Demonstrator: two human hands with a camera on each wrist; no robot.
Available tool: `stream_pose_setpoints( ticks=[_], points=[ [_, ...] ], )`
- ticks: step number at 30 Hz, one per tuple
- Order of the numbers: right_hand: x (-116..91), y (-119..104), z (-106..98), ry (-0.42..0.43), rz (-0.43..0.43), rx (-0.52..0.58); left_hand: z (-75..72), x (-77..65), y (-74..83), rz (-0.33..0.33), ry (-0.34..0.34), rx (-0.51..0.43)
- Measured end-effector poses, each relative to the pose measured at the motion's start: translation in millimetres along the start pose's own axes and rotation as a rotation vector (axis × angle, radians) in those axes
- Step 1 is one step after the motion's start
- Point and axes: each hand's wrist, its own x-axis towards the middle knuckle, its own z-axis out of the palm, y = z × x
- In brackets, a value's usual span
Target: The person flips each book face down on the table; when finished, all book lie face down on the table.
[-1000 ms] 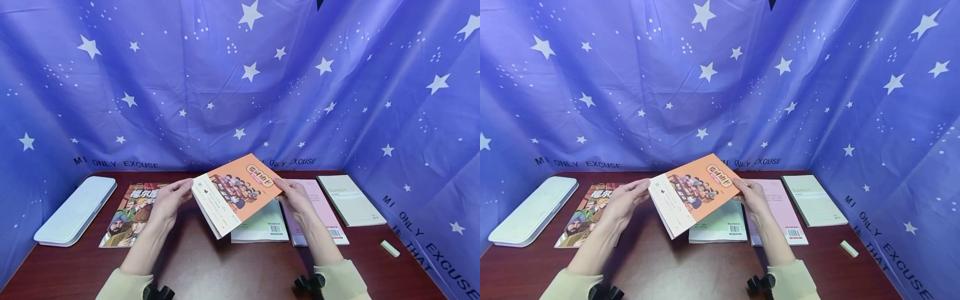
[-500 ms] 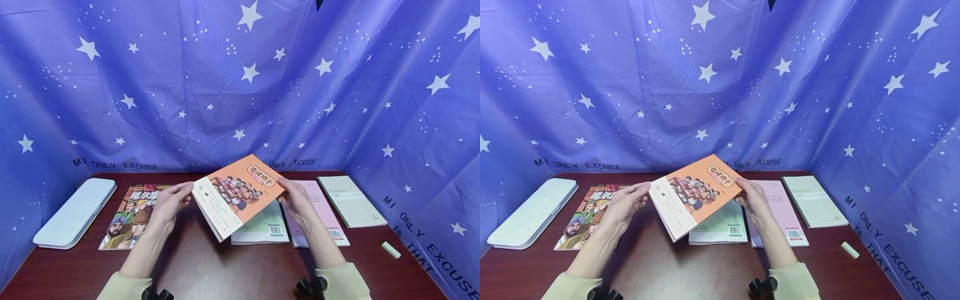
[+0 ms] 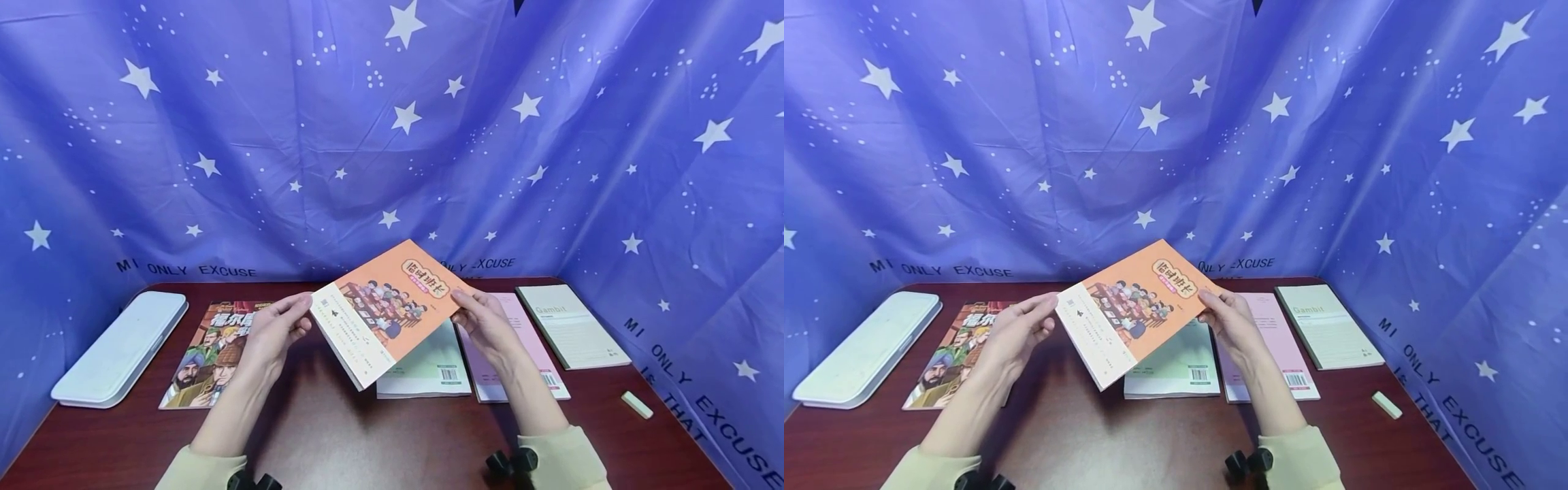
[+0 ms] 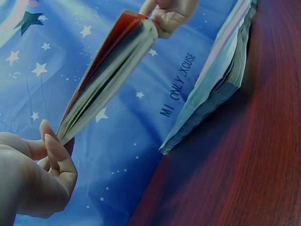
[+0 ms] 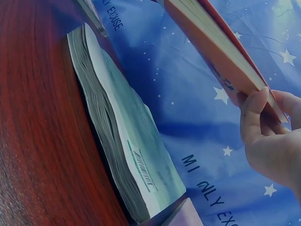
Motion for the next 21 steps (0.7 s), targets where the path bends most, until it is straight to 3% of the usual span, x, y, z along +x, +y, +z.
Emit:
stream_pose_setpoints(
  ticks=[8, 21],
  points=[
    [1.6, 1.0, 1.5, 0.024, -0.044, -0.13, -0.5, -1.7, 1.9, 0.041, -0.007, -0.065],
    [-0.5, 0.9, -2.4, -0.064, -0.121, -0.176, 1.0, -3.8, 2.3, 0.108, -0.04, -0.098]
  ],
)
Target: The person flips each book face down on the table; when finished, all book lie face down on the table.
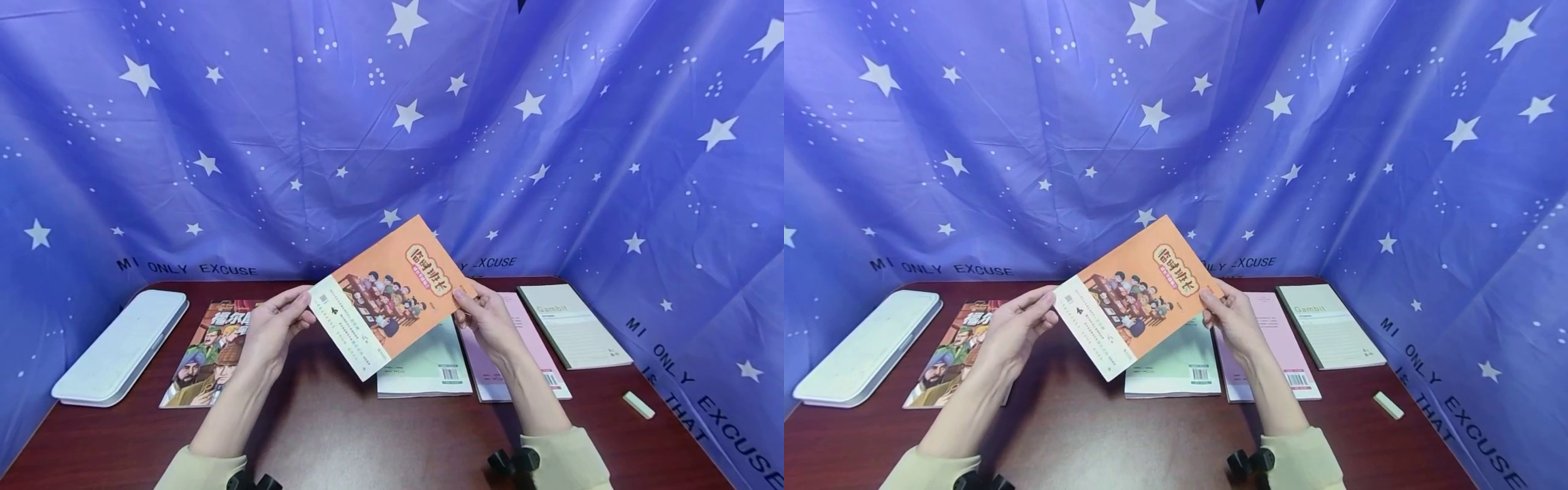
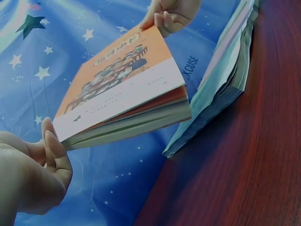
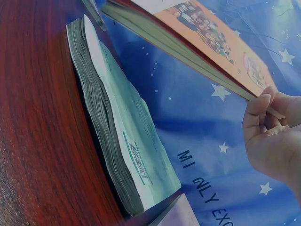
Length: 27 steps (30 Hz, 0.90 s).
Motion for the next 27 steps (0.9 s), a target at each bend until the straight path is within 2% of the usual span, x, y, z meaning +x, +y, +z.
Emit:
stream_pose_setpoints(
  ticks=[8, 16, 27],
  points=[
    [-1.2, -0.8, 1.5, 0.038, -0.03, -0.066, -0.8, -1.3, 1.6, 0.085, -0.037, -0.006],
    [-2.6, -1.1, 3.2, 0.043, -0.062, -0.038, 0.5, -2.7, 3.8, 0.155, -0.08, -0.036],
    [-1.7, 0.5, 5.6, 0.03, -0.138, 0.028, 1.7, -4.0, 5.3, 0.18, -0.143, -0.102]
  ],
)
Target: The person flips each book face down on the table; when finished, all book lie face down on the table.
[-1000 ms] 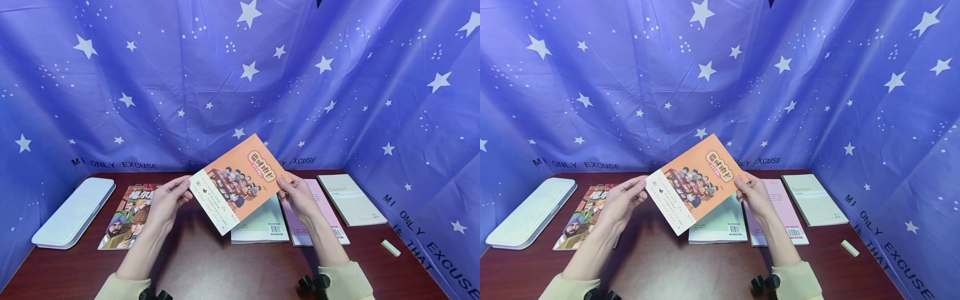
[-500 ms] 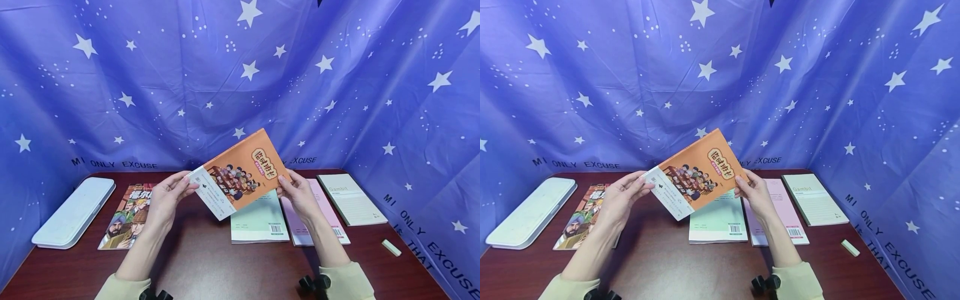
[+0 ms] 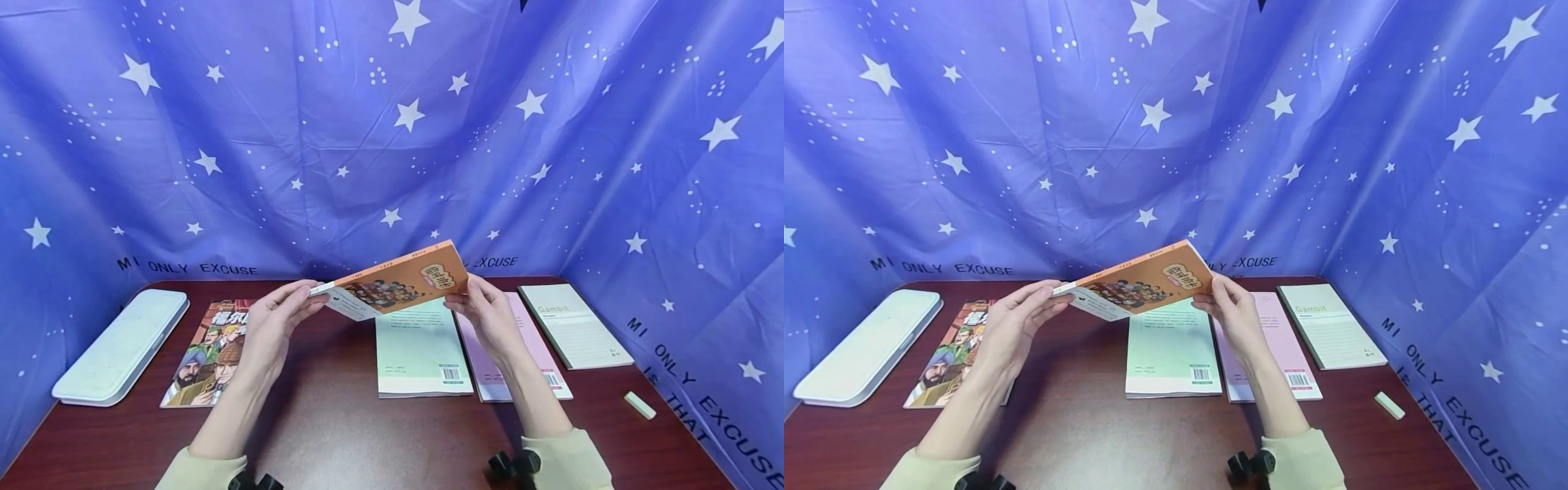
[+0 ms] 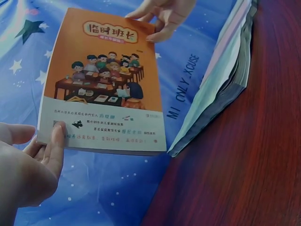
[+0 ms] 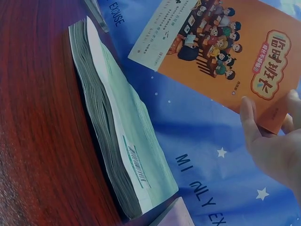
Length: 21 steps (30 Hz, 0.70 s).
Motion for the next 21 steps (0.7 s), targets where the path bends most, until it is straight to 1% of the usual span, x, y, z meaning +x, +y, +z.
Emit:
stream_pose_setpoints(
  ticks=[6, 10, 17, 21],
  points=[
    [0.7, -2.4, 1.2, -0.009, -0.043, 0.061, 1.9, -0.2, 1.4, 0.001, 0.018, -0.007],
    [0.3, -3.9, 1.4, -0.021, -0.067, 0.076, 2.7, -0.1, 0.2, -0.007, 0.036, 0.005],
    [-1.5, -7.3, 1.0, -0.046, -0.066, 0.087, 4.5, -0.7, -1.4, -0.025, 0.068, 0.03],
    [-2.2, -9.7, 0.1, -0.069, -0.049, 0.117, 4.9, -0.2, -1.9, -0.036, 0.084, 0.046]
  ],
)
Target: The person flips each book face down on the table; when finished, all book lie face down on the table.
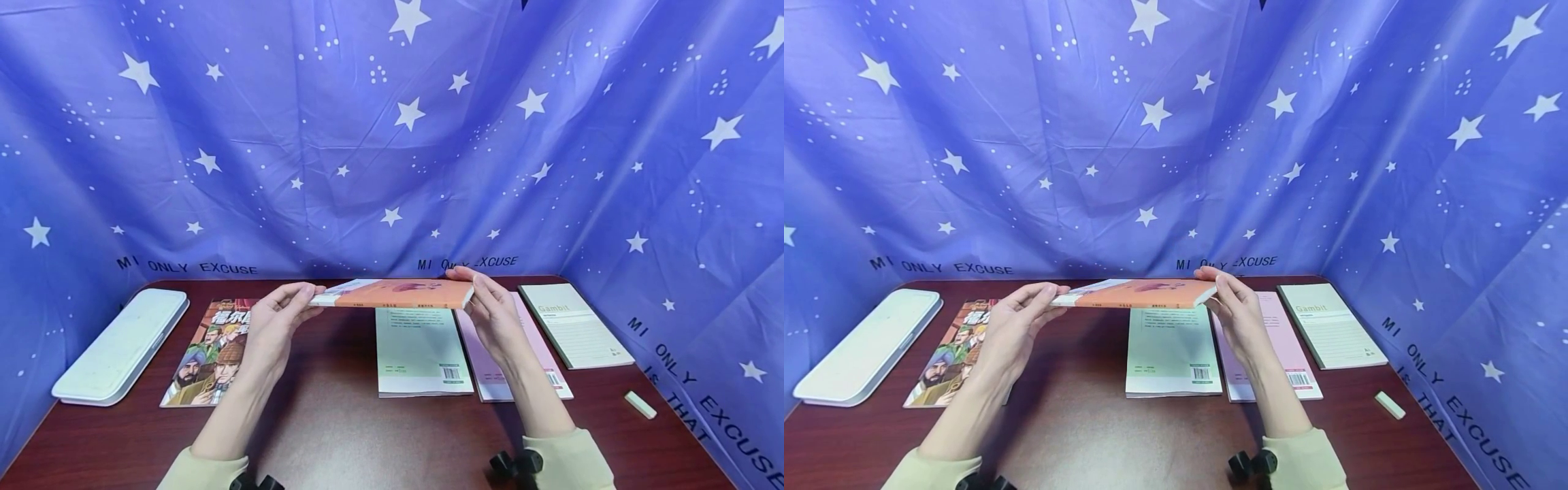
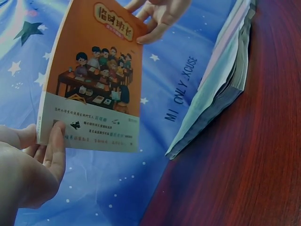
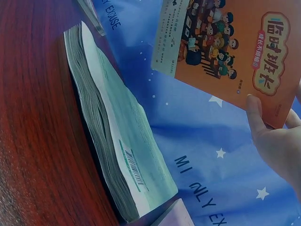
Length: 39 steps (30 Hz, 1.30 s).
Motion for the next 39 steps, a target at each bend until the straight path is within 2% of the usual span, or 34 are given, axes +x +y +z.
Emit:
stream_pose_setpoints(
  ticks=[6, 10, 19, 24, 30, 34, 39],
  points=[
    [-0.9, -1.7, -1.6, -0.02, 0.002, 0.067, -0.5, 0.4, -0.9, -0.007, 0.018, 0.025],
    [-0.6, -2.2, -2.3, -0.027, -0.002, 0.092, -1.9, 0.8, -2.2, 0.006, 0.006, 0.041],
    [0.7, -3.7, -1.1, 0.012, 0.026, 0.124, -3.5, 1.8, -4.5, 0.032, 0.01, 0.062],
    [1.4, -4.8, -1.1, 0.054, 0.061, 0.158, -2.1, 2.2, -2.8, -0.004, 0.006, 0.069],
    [3.0, -2.6, -1.0, 0.092, 0.073, 0.249, -2.4, 3.1, -1.2, -0.072, -0.049, 0.097],
    [3.8, 0.8, -0.8, 0.12, 0.043, 0.23, -3.1, 2.9, -0.5, -0.104, -0.089, 0.108],
    [3.9, 3.5, -0.5, 0.15, 0.049, 0.114, -3.5, 1.7, 0.4, -0.113, -0.108, 0.141]
  ],
)
